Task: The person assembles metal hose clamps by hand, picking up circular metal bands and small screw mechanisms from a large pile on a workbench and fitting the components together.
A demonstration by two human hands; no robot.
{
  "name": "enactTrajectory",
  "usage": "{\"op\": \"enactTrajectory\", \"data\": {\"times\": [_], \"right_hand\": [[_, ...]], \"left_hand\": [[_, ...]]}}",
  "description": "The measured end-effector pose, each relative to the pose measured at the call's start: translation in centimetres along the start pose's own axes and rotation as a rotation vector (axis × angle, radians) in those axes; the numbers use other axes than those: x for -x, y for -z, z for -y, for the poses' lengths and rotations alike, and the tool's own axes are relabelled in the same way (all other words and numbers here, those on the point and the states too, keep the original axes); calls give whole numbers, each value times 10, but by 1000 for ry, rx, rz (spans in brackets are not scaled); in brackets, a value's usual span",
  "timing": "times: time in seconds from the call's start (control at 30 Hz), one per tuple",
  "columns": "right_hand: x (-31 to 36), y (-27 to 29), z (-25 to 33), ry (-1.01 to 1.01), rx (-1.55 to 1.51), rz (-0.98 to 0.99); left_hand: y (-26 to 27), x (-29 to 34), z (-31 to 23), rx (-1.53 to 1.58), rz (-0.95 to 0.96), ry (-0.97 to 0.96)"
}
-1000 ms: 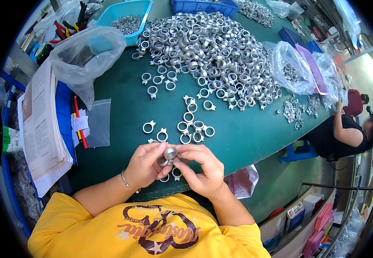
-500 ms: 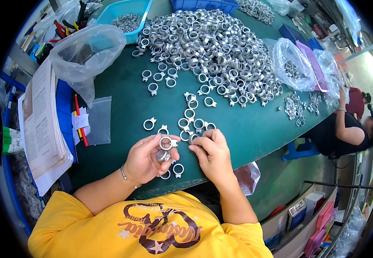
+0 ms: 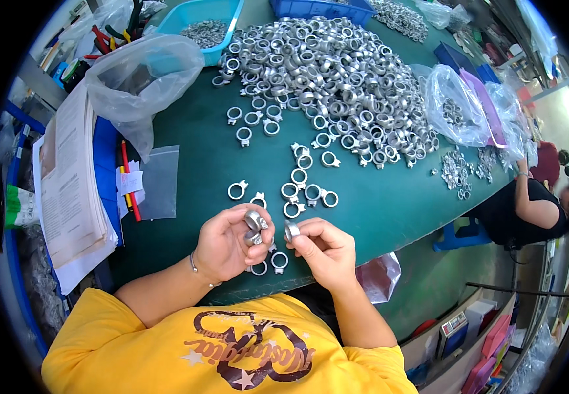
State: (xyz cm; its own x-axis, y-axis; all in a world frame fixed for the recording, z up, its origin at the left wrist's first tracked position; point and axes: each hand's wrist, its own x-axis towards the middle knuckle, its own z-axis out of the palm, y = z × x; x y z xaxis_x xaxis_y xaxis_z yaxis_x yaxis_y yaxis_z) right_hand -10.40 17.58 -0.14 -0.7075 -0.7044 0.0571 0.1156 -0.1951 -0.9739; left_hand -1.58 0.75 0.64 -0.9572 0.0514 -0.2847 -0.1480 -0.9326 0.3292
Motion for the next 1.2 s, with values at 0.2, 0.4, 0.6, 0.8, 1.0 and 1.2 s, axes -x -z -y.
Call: {"op": "enactTrajectory", "data": {"times": [0.2,0.4,0.6,0.8,1.0,1.2], "right_hand": [[-2,-4,0,15,-35,42],[-1,-3,-2,-6,-52,32],[0,-4,-3,32,-26,40],[0,-6,-1,84,14,22],[-6,-7,7,375,528,73],[-3,-9,0,316,352,-60]], "left_hand": [[5,0,-2,43,58,30],[3,0,-2,30,47,25],[8,-2,2,31,68,-37],[-3,2,6,-500,-74,-114],[-4,3,9,-727,-84,-199],[-1,3,11,-958,-31,-385]]}}
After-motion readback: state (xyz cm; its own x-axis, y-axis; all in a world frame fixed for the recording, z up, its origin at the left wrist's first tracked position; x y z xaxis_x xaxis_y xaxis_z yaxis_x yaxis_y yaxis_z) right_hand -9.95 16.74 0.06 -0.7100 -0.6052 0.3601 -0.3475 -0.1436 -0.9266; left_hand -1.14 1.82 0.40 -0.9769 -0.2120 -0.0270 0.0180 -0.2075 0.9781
